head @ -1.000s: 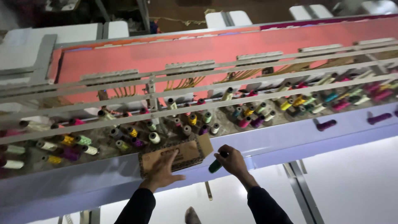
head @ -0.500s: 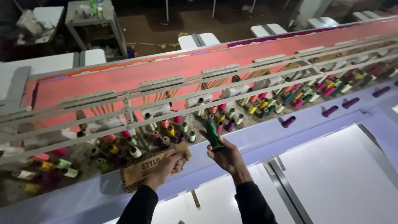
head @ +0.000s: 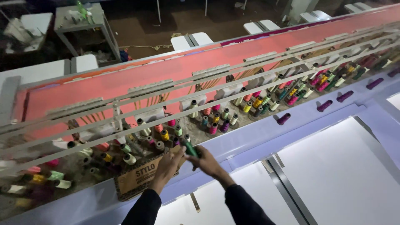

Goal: The person organizes spools of thread on a multi-tiered metal rack. They pick up spools of various colors, including green and purple, from a cardboard box and the shelves, then place them into designated slots on the rack.

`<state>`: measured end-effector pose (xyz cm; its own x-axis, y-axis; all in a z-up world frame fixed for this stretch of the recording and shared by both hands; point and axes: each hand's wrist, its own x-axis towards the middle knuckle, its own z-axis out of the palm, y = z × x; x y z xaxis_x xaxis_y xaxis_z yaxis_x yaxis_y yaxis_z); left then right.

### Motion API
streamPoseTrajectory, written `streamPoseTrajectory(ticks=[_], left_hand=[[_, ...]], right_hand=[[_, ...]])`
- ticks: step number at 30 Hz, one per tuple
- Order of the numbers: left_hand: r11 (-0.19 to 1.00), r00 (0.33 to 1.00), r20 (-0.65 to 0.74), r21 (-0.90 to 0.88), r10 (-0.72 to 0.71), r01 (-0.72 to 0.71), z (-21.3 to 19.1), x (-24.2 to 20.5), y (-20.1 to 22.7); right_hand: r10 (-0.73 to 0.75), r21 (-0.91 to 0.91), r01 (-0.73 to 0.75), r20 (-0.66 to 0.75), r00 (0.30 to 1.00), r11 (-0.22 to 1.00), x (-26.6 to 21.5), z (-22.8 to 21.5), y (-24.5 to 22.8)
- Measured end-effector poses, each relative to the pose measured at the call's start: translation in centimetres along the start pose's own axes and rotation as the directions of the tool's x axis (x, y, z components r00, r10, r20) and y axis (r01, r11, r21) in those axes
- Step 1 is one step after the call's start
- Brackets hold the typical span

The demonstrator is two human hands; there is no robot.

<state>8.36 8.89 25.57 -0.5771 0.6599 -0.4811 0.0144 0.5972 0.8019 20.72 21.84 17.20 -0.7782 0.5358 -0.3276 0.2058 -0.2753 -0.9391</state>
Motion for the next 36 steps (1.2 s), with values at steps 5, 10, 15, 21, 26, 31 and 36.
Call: streamPoseTrajectory(ticks=[5, 10, 15, 21, 26, 31, 36], left_hand=[[0.988, 0.992, 0.081, -0.109, -0.101, 0.11, 1.4, 2.7, 1.7], [1.0, 0.996, -0.084, 0.006, -0.009, 0.01, 3.9, 10.3, -3.9], [0.665, 0.999, 0.011, -0.746, -0.043, 0.037, 6.7, 13.2, -3.4], [0.35, 0.98, 0.181, -0.926, 0.084, 0.141, 8.6, 15.6, -3.3], [0.797, 0.998, -0.049, -0.604, -0.039, 0.002, 9.5, 16.1, -1.2], [0.918, 0.998, -0.054, -0.394, 0.035, -0.053, 12.3, 19.8, -2.9], [0.969, 0.997, -0.03, -0.233, 0.071, -0.076, 17.0, 22.7, -7.3]], right_hand=[[-0.361, -0.616, 0.371, 0.146, 0.921, 0.695, -0.2, 0.3, -0.5], [-0.394, -0.755, 0.314, 0.081, 0.915, 0.575, -0.9, -4.4, 1.2], [-0.224, -0.709, 0.197, 0.056, 0.973, 0.678, -2.8, -9.2, 3.4], [-0.023, -0.626, -0.025, -0.068, 0.997, 0.779, 1.7, -18.0, 10.0], [-0.396, -0.823, 0.226, 0.002, 0.918, 0.52, 14.1, -26.8, 17.0], [-0.066, -0.924, -0.088, -0.121, 0.991, 0.372, 19.7, -26.4, 10.0], [-0.165, -0.99, 0.057, 0.035, 0.986, 0.129, 25.4, -29.3, 14.7]])
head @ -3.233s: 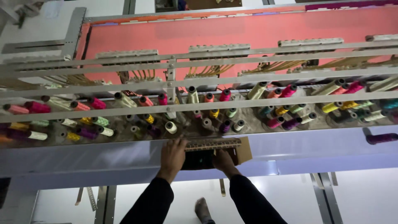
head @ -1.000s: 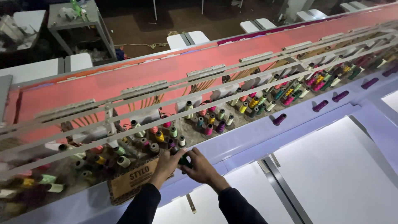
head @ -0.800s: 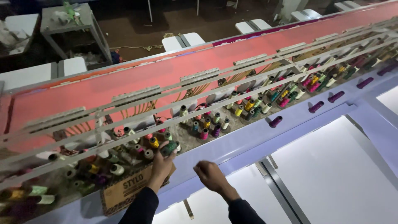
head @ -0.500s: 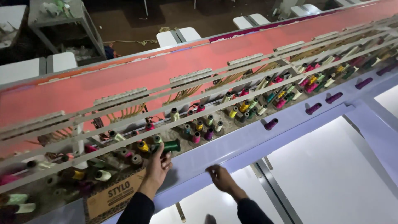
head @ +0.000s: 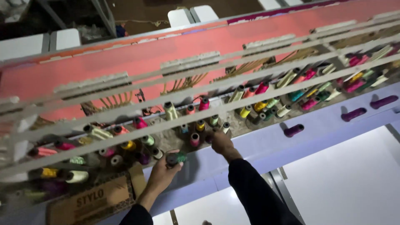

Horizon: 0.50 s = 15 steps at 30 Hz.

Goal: The person organizes spools of thread on a multi-tiered metal rack. They pick up spools of various colors, including green and purple, from a cardboard box and the shelves, then place them into designated slots on the rack.

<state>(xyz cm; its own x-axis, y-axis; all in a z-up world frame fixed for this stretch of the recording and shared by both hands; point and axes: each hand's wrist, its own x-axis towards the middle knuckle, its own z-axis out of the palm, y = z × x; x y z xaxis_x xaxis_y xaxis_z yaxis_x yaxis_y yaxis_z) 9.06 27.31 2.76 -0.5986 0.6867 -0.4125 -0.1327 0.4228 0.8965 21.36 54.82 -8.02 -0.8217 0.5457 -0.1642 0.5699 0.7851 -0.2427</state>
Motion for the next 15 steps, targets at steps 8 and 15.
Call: streamPoseTrajectory(ticks=[8, 15], left_hand=[[0.986, 0.986, -0.019, 0.001, 0.164, -0.164, 8.3, 5.2, 0.9], [0.979, 0.965, -0.214, -0.099, 0.153, -0.178, 11.3, 5.7, 3.3]], right_hand=[[-0.015, 0.433, 0.122, -0.242, 0.97, 0.893, -4.6, -4.6, 0.5], [0.258, 0.706, -0.111, -0.104, 0.96, 0.699, -1.0, 2.1, 0.0]])
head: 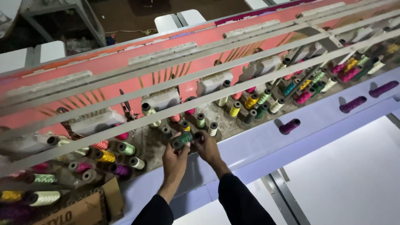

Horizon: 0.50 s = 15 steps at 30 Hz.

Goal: The person organizes spools of thread on a multi-tiered metal rack. They pick up spools of various colors, including green and purple, from a cardboard box and the shelves, then place them into designated slots on the rack.

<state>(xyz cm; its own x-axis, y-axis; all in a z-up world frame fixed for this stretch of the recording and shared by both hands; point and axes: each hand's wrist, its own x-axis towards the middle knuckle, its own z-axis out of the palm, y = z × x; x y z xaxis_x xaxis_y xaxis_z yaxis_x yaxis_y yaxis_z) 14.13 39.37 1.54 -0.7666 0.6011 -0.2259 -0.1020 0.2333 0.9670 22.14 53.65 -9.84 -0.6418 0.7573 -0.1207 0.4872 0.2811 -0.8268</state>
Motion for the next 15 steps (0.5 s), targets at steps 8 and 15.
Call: streamPoseTrajectory(ticks=[8, 15], left_hand=[[0.95, 0.99, 0.14, 0.307, 0.018, -0.061, 4.2, 5.1, -4.5], [0.962, 0.981, 0.058, 0.214, -0.187, 0.171, 3.8, 6.7, -11.9]], right_hand=[[0.243, 0.676, 0.01, -0.279, 0.929, 0.737, -10.0, -6.9, -1.6], [0.458, 0.836, -0.278, 0.036, 0.888, 0.473, -17.6, -7.4, -5.4]])
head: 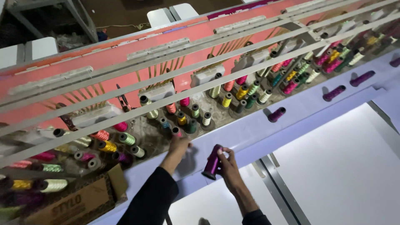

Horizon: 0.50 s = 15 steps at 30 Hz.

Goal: The person organizes spools of thread on a multi-tiered metal rack. They pick up spools of various colors, including green and purple, from a cardboard box and the shelves, then place them into designated slots on the rack.

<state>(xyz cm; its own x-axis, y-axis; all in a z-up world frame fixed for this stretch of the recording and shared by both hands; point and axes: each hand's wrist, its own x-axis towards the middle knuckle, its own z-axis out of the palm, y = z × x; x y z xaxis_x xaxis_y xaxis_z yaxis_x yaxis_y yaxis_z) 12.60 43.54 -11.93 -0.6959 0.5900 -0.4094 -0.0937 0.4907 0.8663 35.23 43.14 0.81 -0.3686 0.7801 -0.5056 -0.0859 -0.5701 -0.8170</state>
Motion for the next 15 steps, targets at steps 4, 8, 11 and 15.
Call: streamPoseTrajectory(ticks=[4, 8, 11, 15], left_hand=[[0.931, 0.894, 0.258, 0.107, -0.366, 0.35, -3.9, -5.9, 2.7], [0.985, 0.876, 0.467, -0.053, -0.118, 0.161, -7.1, -11.3, 6.3], [0.972, 0.785, 0.603, -0.061, -0.144, 0.226, -9.5, -18.9, 15.3], [0.863, 0.659, 0.752, -0.345, 0.019, 0.369, -11.9, -16.6, 12.3]], right_hand=[[0.154, 0.042, -0.172, 0.273, 0.95, 0.984, -6.8, 2.3, -4.2], [0.309, -0.31, -0.156, 0.539, 0.784, 0.938, -12.4, 4.6, -7.1], [0.358, -0.476, -0.071, 0.546, 0.757, 0.877, -14.2, 5.8, -7.6], [0.374, -0.489, -0.074, 0.551, 0.746, 0.869, -14.8, 4.5, -7.3]])
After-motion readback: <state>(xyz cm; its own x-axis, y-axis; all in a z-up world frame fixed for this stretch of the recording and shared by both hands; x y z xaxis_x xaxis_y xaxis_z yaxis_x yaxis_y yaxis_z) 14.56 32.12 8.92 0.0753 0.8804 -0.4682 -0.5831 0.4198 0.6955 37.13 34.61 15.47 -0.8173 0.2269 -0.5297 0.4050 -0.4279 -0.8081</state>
